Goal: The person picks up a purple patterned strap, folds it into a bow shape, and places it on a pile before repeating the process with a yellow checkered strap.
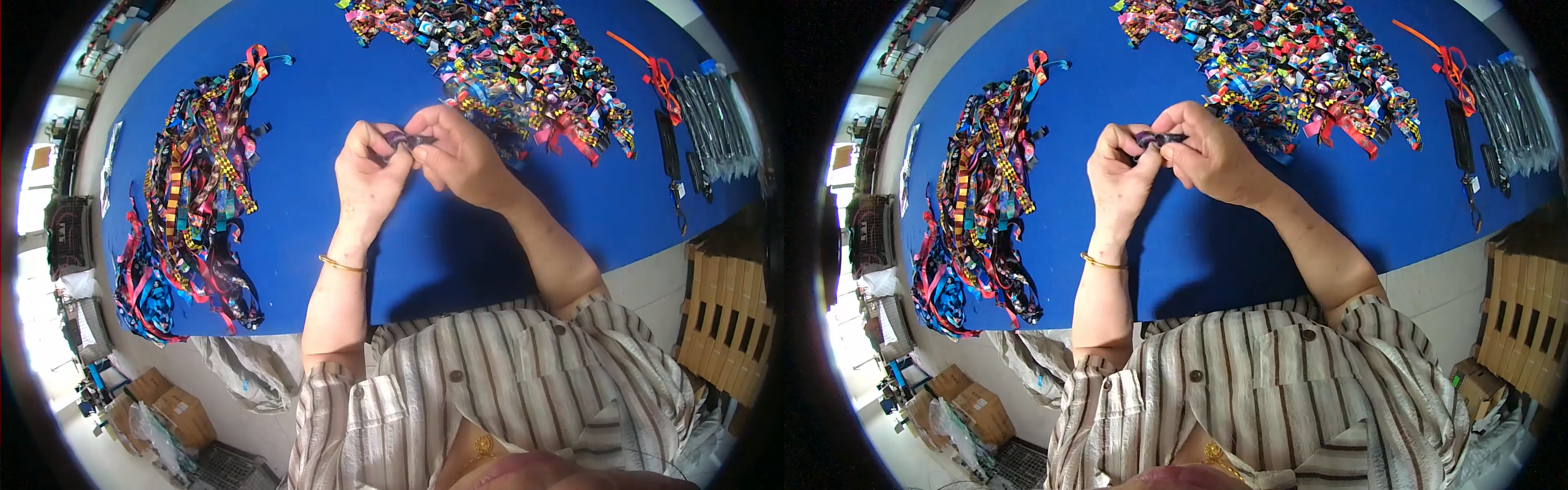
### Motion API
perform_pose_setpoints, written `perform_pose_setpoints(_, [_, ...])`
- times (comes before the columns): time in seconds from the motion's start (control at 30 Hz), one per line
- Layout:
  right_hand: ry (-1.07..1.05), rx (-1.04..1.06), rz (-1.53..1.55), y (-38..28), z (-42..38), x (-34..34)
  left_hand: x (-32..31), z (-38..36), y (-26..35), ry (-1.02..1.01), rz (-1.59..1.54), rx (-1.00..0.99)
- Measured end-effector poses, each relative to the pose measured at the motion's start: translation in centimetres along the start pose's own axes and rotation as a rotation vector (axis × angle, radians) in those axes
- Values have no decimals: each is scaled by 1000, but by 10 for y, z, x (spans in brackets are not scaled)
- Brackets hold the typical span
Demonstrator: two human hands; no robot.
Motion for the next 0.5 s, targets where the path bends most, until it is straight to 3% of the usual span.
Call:
perform_pose_setpoints(0.17, [124, 107, -95, -2, 0, 4, 6, 2, 7, 0, -87, 90])
perform_pose_setpoints(0.27, [104, -41, -146, -3, -1, 3, 11, 4, 4, 17, -75, 74])
perform_pose_setpoints(0.5, [278, -19, -550, 6, -3, 10, 9, 2, -3, 63, 180, -6])
Point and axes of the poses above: each hand's wrist, its own z-axis towards the middle knuckle, its own x-axis out of the back of the hand, y = z × x, the point moved 4 cm from there along z, towards the middle knuckle, and after that the axes turned 6 degrees about -z, right-handed, at the moved point
